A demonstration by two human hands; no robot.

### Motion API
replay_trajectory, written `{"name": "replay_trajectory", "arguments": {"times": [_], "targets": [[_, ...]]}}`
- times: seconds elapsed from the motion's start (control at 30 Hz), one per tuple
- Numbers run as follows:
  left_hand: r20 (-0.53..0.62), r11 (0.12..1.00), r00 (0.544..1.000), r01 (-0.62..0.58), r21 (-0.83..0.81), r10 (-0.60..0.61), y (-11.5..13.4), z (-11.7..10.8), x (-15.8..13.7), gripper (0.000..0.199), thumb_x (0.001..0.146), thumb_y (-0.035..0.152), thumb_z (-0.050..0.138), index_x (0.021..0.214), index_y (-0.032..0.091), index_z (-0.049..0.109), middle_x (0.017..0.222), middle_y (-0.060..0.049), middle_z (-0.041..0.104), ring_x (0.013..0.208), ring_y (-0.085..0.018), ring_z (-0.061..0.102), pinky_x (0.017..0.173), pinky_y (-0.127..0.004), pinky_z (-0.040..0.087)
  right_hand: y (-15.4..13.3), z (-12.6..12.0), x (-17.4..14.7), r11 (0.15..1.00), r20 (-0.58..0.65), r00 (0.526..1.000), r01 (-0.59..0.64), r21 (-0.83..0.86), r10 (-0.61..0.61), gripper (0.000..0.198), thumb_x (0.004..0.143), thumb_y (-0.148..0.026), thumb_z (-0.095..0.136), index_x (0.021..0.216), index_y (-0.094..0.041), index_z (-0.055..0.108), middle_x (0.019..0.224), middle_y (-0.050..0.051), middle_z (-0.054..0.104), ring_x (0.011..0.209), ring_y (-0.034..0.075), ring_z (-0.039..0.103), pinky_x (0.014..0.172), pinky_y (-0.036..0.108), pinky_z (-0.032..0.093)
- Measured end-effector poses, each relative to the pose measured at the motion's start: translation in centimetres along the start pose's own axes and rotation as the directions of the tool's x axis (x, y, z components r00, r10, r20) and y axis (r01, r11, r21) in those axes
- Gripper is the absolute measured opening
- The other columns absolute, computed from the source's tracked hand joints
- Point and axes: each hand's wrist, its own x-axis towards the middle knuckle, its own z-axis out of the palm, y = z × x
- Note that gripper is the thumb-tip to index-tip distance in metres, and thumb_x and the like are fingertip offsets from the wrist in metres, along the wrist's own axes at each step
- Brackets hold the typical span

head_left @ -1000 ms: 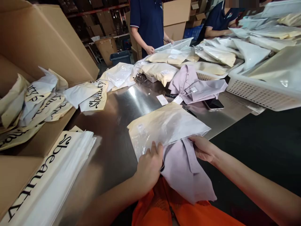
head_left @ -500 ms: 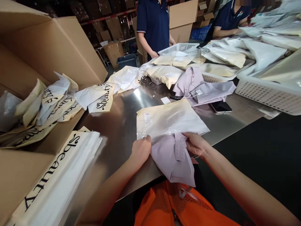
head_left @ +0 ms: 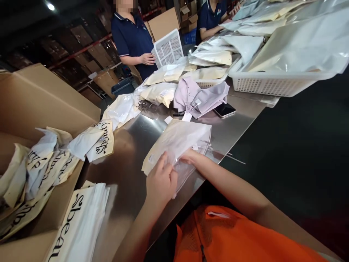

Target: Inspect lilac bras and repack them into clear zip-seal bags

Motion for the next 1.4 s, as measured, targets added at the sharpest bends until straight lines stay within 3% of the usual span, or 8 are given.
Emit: {"name": "replay_trajectory", "arguments": {"times": [0.13, 0.2, 0.33, 0.47, 0.73, 1.0, 1.23, 1.4], "targets": [[-0.127, 0.976, 0.982, 0.117, -0.184, -0.142, -2.8, -0.6, 1.1, 0.032, 0.093, 0.026, 0.043, 0.078, 0.021, 0.071, 0.126, -0.005, 0.067, 0.099, -0.018, 0.069, 0.076, -0.027, 0.055, 0.6, -4.9, -6.5, 0.936, -0.066, 0.992, 0.075, -0.343, -0.104, 0.031, 0.085, -0.046, 0.064, 0.083, -0.017, 0.074, 0.08, 0.006, 0.071, 0.071, 0.02, 0.063, 0.077, 0.034, 0.053], [-0.183, 0.96, 0.97, 0.111, -0.259, -0.162, -3.5, -0.8, 1.7, 0.032, 0.094, 0.028, 0.044, 0.083, 0.02, 0.072, 0.122, -0.006, 0.069, 0.103, -0.018, 0.068, 0.081, -0.027, 0.055, 2.4, -7.9, -9.5, 0.702, -0.275, 0.899, 0.05, -0.71, -0.342, 0.042, 0.089, -0.054, 0.055, 0.101, -0.018, 0.072, 0.096, 0.011, 0.071, 0.085, 0.027, 0.064, 0.083, 0.041, 0.05], [-0.221, 0.952, 0.963, 0.086, -0.294, -0.155, -3.2, -0.9, 2.5, 0.031, 0.094, 0.029, 0.045, 0.088, 0.018, 0.073, 0.118, -0.008, 0.07, 0.104, -0.019, 0.067, 0.084, -0.028, 0.054, 6.8, -11.4, -12.8, 0.085, -0.035, 0.865, 0.009, -0.996, -0.5, 0.06, 0.09, -0.058, 0.052, 0.132, -0.015, 0.057, 0.137, 0.019, 0.054, 0.131, 0.044, 0.04, 0.093, 0.058, 0.04], [-0.181, 0.963, 0.976, 0.074, -0.257, -0.124, -2.7, -0.8, 2.5, 0.03, 0.094, 0.029, 0.045, 0.088, 0.02, 0.073, 0.122, -0.006, 0.069, 0.103, -0.019, 0.068, 0.083, -0.028, 0.054, 7.8, -12.0, -13.6, -0.132, 0.075, 0.883, 0.014, -0.991, -0.464, 0.041, 0.098, -0.023, 0.038, 0.137, -0.02, 0.053, 0.141, 0.013, 0.053, 0.133, 0.036, 0.039, 0.088, 0.05, 0.042], [-0.12, 0.986, 0.992, 0.03, -0.164, -0.05, -2.2, -0.5, 1.6, 0.031, 0.094, 0.026, 0.044, 0.076, 0.02, 0.068, 0.125, -0.005, 0.068, 0.094, -0.017, 0.071, 0.064, -0.025, 0.052, 4.2, -9.3, -9.3, -0.115, 0.169, 0.867, 0.13, -0.985, -0.469, 0.059, 0.091, -0.007, 0.041, 0.141, -0.039, 0.05, 0.101, 0.01, 0.061, 0.08, 0.022, 0.057, 0.068, 0.034, 0.046], [0.102, 0.987, 0.992, -0.053, -0.152, 0.069, -1.6, -0.2, -1.5, 0.021, 0.092, 0.022, 0.049, 0.075, 0.021, 0.061, 0.13, -0.005, 0.065, 0.097, -0.018, 0.07, 0.074, -0.026, 0.054, 5.3, -5.5, -4.1, 0.336, 0.48, 0.835, 0.548, -0.766, -0.269, 0.038, 0.097, -0.032, 0.052, 0.128, -0.011, 0.056, 0.121, 0.019, 0.06, 0.117, 0.03, 0.056, 0.1, 0.045, 0.047], [0.125, 0.976, 0.988, -0.06, -0.211, 0.088, -1.6, 2.2, -5.7, 0.012, 0.092, 0.025, 0.053, 0.085, 0.02, 0.061, 0.132, -0.009, 0.062, 0.133, -0.025, 0.048, 0.11, -0.041, 0.039, 4.8, -6.2, 0.0, 0.118, 0.51, 0.835, 0.539, -0.834, -0.204, 0.028, 0.091, -0.014, 0.045, 0.106, -0.011, 0.069, 0.109, 0.016, 0.067, 0.106, 0.029, 0.059, 0.097, 0.043, 0.043], [0.15, 0.789, 0.85, 0.526, -0.317, -0.506, -2.5, 2.0, -9.9, 0.041, 0.093, 0.049, 0.048, 0.064, 0.021, 0.053, 0.068, -0.003, 0.062, 0.071, -0.018, 0.063, 0.068, -0.029, 0.05, 4.1, -8.5, -1.3, -0.046, 0.282, 0.905, 0.282, -0.958, -0.318, 0.034, 0.096, -0.033, 0.047, 0.097, -0.008, 0.07, 0.098, 0.019, 0.065, 0.1, 0.033, 0.058, 0.092, 0.047, 0.044]]}}
